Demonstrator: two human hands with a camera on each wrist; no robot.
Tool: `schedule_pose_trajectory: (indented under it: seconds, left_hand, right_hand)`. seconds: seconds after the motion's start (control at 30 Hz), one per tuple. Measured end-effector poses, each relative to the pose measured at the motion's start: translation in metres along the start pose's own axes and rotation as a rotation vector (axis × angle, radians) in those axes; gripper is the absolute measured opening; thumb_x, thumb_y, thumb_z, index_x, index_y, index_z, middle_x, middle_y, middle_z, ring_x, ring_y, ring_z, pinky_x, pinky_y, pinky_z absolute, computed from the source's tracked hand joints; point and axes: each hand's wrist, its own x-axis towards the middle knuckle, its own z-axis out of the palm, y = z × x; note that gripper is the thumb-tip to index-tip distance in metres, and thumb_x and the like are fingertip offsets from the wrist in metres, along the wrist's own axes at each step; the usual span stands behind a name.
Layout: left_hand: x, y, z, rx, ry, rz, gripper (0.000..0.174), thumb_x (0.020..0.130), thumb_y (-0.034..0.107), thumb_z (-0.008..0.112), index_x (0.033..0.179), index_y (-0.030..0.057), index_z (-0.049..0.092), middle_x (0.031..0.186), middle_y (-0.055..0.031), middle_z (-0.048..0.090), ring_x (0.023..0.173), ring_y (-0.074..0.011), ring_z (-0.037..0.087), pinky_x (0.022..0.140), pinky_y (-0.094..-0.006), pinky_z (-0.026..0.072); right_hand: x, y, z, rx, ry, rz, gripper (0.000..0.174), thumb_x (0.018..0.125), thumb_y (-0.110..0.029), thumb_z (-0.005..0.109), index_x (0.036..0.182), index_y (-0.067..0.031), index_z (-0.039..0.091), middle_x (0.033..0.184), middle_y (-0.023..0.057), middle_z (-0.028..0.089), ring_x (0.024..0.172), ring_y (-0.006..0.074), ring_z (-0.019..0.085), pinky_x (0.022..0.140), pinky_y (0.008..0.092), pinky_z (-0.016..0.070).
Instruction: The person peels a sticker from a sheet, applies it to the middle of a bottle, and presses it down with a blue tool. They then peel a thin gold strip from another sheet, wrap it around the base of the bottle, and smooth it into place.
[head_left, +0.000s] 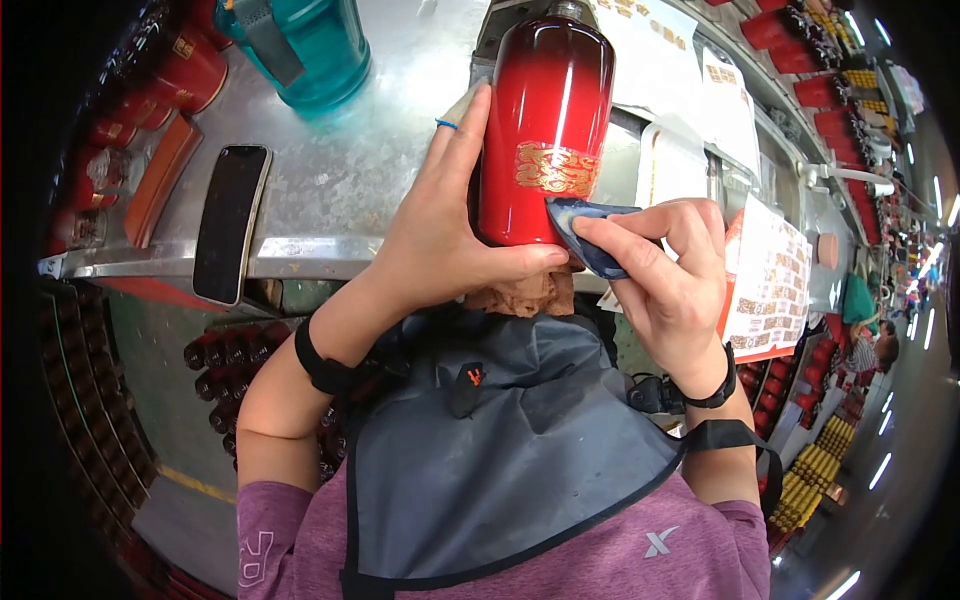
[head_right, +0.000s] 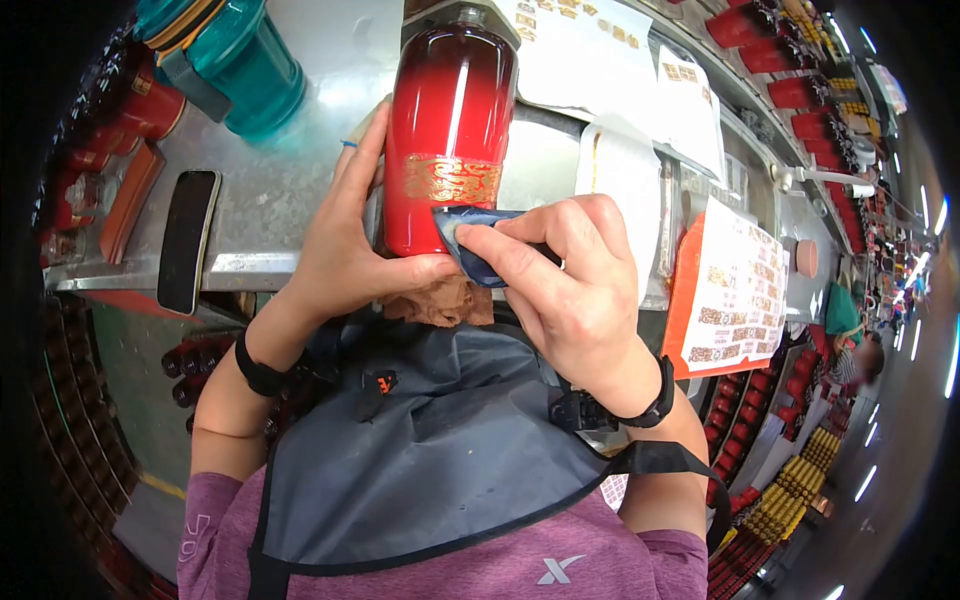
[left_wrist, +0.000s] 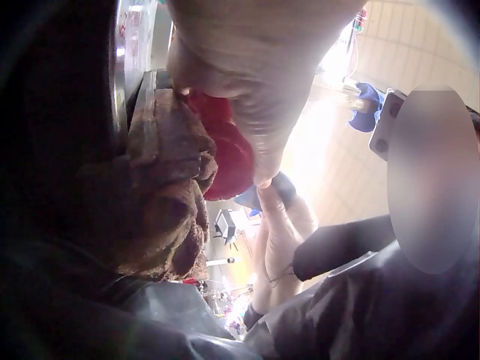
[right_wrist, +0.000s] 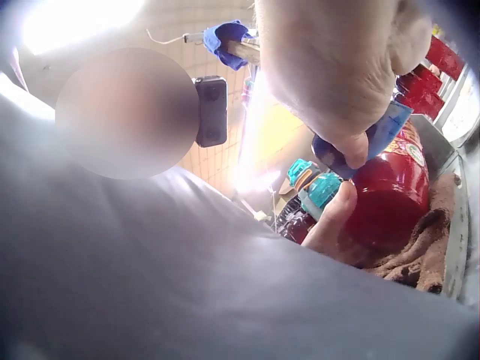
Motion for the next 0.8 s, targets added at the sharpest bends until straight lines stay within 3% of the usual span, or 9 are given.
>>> schedule_pose_trajectory:
  seconds: [0.1, 0.23, 0.3, 0.37, 0.4, 0.63, 0.7, 0.73, 0.8]
  left_hand:
    - [-0.001, -0.001, 0.001, 0.005, 0.003, 0.001, 0.131, 0.062, 0.041, 0.093, 0.155, -0.0074, 0.014, 0.145, -0.0276, 0.038, 0.136, -0.0385, 0.042, 0.111, -0.0422, 0.0381]
    - [-0.004, 0.001, -0.002, -0.003, -0.017, -0.029, 0.133, 0.061, 0.044, 0.093, 0.155, -0.0074, 0.014, 0.147, -0.0291, 0.035, 0.138, -0.0399, 0.039, 0.113, -0.0433, 0.0350]
    - [-0.005, 0.003, -0.004, -0.011, -0.011, -0.024, 0.132, 0.061, 0.045, 0.093, 0.154, -0.0074, 0.015, 0.148, -0.0295, 0.033, 0.139, -0.0405, 0.037, 0.114, -0.0437, 0.0337]
    - [-0.008, 0.006, -0.006, 0.091, -0.022, 0.009, 0.130, 0.061, 0.046, 0.093, 0.153, -0.0073, 0.018, 0.149, -0.0296, 0.033, 0.138, -0.0409, 0.037, 0.115, -0.0445, 0.0330]
    - [-0.009, 0.006, -0.005, 0.122, 0.018, 0.070, 0.125, 0.062, 0.035, 0.095, 0.156, -0.0006, 0.020, 0.135, -0.0207, 0.043, 0.131, -0.0337, 0.046, 0.110, -0.0443, 0.0412]
    - [-0.011, 0.013, -0.008, 0.070, 0.088, 0.056, 0.104, 0.070, 0.025, 0.091, 0.152, 0.0001, 0.031, 0.134, -0.0200, 0.043, 0.128, -0.0319, 0.048, 0.107, -0.0443, 0.0459]
    - [-0.012, 0.014, -0.009, 0.046, 0.116, 0.027, 0.085, 0.075, 0.018, 0.086, 0.146, 0.0029, 0.041, 0.133, -0.0181, 0.045, 0.125, -0.0297, 0.051, 0.105, -0.0426, 0.0478]
    - [-0.012, 0.014, -0.010, 0.045, 0.126, 0.025, 0.085, 0.075, 0.018, 0.086, 0.146, 0.0029, 0.041, 0.133, -0.0181, 0.045, 0.125, -0.0297, 0.051, 0.105, -0.0426, 0.0478]
    - [-0.010, 0.016, -0.012, 0.051, 0.144, 0.028, 0.070, 0.079, 0.012, 0.081, 0.140, 0.0050, 0.049, 0.130, -0.0162, 0.049, 0.122, -0.0276, 0.053, 0.103, -0.0407, 0.0490]
  right_hand:
    - [0.000, 0.003, -0.006, 0.043, -0.017, 0.004, 0.043, 0.062, 0.001, 0.074, 0.103, -0.0111, 0.077, 0.084, 0.0018, 0.062, 0.079, 0.0212, 0.055, 0.068, 0.0327, 0.0450]
    - [-0.005, 0.011, -0.018, 0.310, -0.061, 0.281, 0.034, 0.077, 0.000, 0.079, 0.109, -0.0052, 0.072, 0.096, 0.0056, 0.067, 0.084, 0.0184, 0.062, 0.075, 0.0292, 0.0486]
    - [-0.004, 0.009, -0.021, 0.701, 0.103, 0.622, 0.039, 0.082, 0.000, 0.078, 0.119, -0.0008, 0.065, 0.102, 0.0044, 0.068, 0.094, 0.0128, 0.063, 0.083, 0.0269, 0.0508]
    - [0.015, 0.024, -0.032, 0.767, 0.062, 0.666, 0.044, 0.086, 0.000, 0.075, 0.126, 0.0024, 0.059, 0.104, 0.0042, 0.067, 0.097, 0.0103, 0.062, 0.087, 0.0256, 0.0515]
    - [0.027, 0.030, -0.036, 0.815, 0.028, 0.669, 0.042, 0.087, 0.002, 0.072, 0.127, 0.0025, 0.059, 0.105, 0.0055, 0.068, 0.094, 0.0104, 0.063, 0.084, 0.0251, 0.0519]
    - [0.100, 0.044, -0.017, 0.635, -0.239, 0.334, 0.024, 0.096, -0.010, 0.066, 0.118, -0.0017, 0.068, 0.104, 0.0043, 0.070, 0.095, 0.0073, 0.064, 0.083, 0.0232, 0.0522]
    - [0.111, 0.041, -0.010, 0.508, -0.266, 0.186, 0.022, 0.096, -0.011, 0.065, 0.116, -0.0052, 0.070, 0.098, 0.0065, 0.072, 0.091, 0.0116, 0.067, 0.081, 0.0260, 0.0533]
    - [0.115, 0.041, -0.008, 0.346, -0.230, 0.021, 0.021, 0.095, -0.012, 0.065, 0.115, -0.0074, 0.070, 0.094, 0.0106, 0.071, 0.088, 0.0203, 0.068, 0.079, 0.0302, 0.0533]
    - [0.121, 0.038, -0.010, 0.297, -0.269, -0.020, 0.020, 0.094, -0.011, 0.064, 0.114, -0.0074, 0.070, 0.093, 0.0112, 0.071, 0.088, 0.0231, 0.068, 0.079, 0.0318, 0.0528]
